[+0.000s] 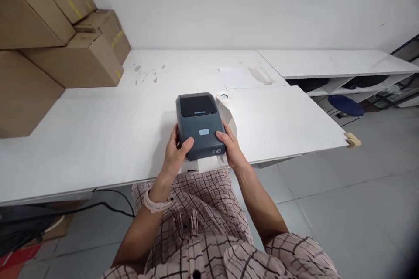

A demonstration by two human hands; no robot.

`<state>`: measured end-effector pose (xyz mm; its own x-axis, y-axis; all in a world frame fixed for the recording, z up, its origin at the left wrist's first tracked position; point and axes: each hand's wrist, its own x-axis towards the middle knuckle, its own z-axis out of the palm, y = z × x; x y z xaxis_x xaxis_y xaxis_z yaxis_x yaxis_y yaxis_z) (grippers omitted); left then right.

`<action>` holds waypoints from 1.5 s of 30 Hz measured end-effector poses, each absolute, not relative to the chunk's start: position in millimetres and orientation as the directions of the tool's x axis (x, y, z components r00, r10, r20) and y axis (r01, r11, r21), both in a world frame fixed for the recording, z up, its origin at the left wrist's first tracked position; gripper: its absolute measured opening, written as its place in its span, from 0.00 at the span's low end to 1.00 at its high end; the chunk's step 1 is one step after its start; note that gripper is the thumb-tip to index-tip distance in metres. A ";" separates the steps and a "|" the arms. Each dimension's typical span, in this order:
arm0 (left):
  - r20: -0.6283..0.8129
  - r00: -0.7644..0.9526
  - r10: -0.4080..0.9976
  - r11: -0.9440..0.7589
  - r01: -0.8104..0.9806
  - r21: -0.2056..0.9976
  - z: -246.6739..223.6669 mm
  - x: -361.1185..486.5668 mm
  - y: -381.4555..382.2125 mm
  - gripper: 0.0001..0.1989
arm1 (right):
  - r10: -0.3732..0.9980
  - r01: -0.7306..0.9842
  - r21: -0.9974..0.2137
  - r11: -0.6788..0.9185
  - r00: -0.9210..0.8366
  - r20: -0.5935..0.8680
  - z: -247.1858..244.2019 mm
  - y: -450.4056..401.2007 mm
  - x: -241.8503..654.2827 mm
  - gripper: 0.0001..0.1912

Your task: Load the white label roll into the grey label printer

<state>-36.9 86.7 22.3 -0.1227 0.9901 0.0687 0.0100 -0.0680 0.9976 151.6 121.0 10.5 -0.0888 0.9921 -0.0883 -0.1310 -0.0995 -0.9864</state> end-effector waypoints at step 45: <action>-0.008 -0.198 0.980 0.029 0.102 0.994 23.0 -66.5 160.3 0.34 | 0.964 -0.094 -0.982 0.167 -0.193 0.182 121.9 172.2 176.8 0.43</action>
<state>-66.5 160.3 23.0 -0.1980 0.9802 -0.0082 0.1024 0.0290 0.9943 176.8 172.2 121.9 -0.1930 0.9642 0.1821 -0.0940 0.1666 -0.9815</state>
